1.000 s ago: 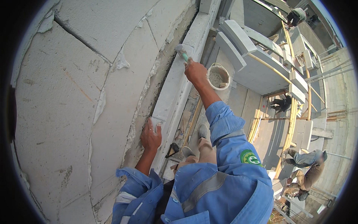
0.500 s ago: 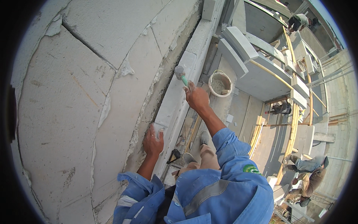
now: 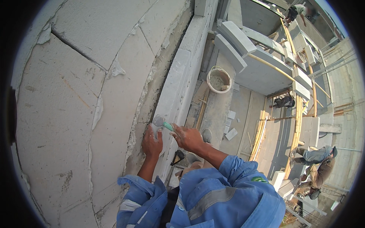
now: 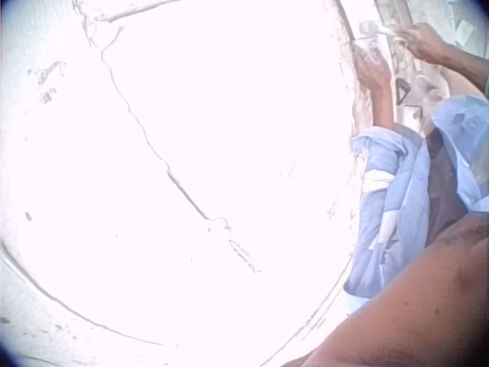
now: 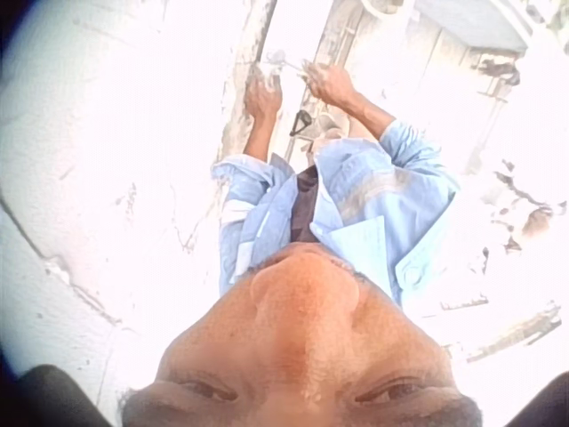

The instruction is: The person installs lightweight concrete blocks onto a wall using mortar and a trowel.

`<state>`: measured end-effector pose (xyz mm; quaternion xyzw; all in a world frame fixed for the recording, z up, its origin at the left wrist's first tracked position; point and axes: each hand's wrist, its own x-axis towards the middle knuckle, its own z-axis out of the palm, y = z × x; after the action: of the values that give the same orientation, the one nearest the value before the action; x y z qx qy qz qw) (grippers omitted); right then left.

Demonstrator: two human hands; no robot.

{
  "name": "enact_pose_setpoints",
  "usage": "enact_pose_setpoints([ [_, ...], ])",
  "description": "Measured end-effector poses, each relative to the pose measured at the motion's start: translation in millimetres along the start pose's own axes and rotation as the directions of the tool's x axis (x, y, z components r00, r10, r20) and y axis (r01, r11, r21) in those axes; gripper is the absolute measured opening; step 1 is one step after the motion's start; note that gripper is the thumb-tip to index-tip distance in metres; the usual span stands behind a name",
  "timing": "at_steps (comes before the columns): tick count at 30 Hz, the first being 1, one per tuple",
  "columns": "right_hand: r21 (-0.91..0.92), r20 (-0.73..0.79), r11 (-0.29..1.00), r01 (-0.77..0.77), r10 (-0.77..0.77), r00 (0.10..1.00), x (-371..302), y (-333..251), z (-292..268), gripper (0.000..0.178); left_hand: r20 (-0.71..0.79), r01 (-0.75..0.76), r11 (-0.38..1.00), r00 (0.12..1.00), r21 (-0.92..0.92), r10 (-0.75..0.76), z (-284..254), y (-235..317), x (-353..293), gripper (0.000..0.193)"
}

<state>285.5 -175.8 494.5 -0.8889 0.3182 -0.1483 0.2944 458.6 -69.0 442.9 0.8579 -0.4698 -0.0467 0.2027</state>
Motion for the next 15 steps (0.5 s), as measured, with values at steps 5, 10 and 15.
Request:
enact_pose_setpoints([
  [5, -0.012, 0.067, 0.996, -0.085, 0.086, 0.994, -4, -3, 7, 0.043, 0.017, 0.012, 0.999, 1.0, 0.035, -0.013, 0, 6, -2, 0.058],
  [10, 0.079, 0.054, 0.986, -0.144, 0.14, 0.989, -9, -11, -1, 0.045, 0.003, 0.011, 0.998, 1.0, 0.056, -0.011, 1, 4, -3, 0.057],
  [15, 0.145, 0.006, 0.978, -0.15, 0.151, 0.989, -31, -11, -2, 0.045, 0.021, 0.048, 0.999, 0.999, 0.02, -0.049, -1, 5, -1, 0.058],
])
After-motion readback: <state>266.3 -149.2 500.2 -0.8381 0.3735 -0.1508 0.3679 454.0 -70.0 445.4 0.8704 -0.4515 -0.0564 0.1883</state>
